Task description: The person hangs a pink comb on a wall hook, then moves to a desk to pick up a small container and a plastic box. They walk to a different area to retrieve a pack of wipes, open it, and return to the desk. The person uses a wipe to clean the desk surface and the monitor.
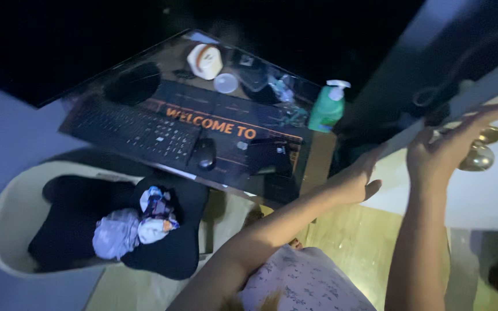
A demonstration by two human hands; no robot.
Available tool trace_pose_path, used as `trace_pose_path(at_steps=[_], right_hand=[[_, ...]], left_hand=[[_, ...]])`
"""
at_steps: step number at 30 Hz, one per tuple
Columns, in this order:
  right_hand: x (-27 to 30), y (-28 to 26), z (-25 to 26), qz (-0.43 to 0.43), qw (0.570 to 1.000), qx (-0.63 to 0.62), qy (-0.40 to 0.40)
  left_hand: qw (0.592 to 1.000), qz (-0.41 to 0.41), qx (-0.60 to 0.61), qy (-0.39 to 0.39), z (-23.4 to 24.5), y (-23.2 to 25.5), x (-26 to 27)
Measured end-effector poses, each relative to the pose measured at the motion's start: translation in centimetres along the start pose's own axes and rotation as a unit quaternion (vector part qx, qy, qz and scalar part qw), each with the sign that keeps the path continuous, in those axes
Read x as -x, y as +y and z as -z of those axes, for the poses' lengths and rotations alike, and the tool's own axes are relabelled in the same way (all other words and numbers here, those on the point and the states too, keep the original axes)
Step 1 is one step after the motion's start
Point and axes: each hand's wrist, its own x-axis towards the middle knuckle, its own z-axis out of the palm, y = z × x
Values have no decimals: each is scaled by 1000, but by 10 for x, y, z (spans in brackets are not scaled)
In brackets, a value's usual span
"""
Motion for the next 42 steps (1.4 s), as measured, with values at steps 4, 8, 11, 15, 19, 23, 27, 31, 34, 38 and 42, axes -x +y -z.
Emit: trace_pose_path(at_steps=[4, 8, 11, 15, 19, 23, 27, 31, 34, 38, 42], right_hand=[[-19, 15, -8, 58, 997, 49, -14], [-33, 24, -10, -31, 997, -22, -67], [-33, 28, -13, -93, 992, 41, -78], [-26, 31, -34, 78, 993, 81, -29], [-26, 49, -46, 76, 996, 40, -34], [-27, 53, -50, -35, 996, -63, -52], [-31, 27, -60, -180, 974, -119, 61], [-13, -49, -94, 50, 987, -21, 154], [-20, -107, -151, 4, 993, -68, 92], [-23, -160, -255, 61, 993, -26, -100], [-11, -162, -373, 41, 969, -48, -240]], left_hand=[[998, 18, 26, 46, 15, -5, 2], [996, 76, 18, 43, 30, 3, 6], [992, 121, -41, 16, 42, 3, 16], [991, 130, 30, -19, 63, -22, 25], [995, 99, -5, -14, 94, -58, 36], [997, 53, 63, 14, 131, -95, 38], [994, 73, 60, 57, 186, -139, 40], [985, 102, -31, 135, 257, -187, 46], [947, 218, -151, 180, 312, -231, 47], [886, 175, -345, 256, 373, -302, 37], [879, 233, -314, 271, 401, -346, 26]])
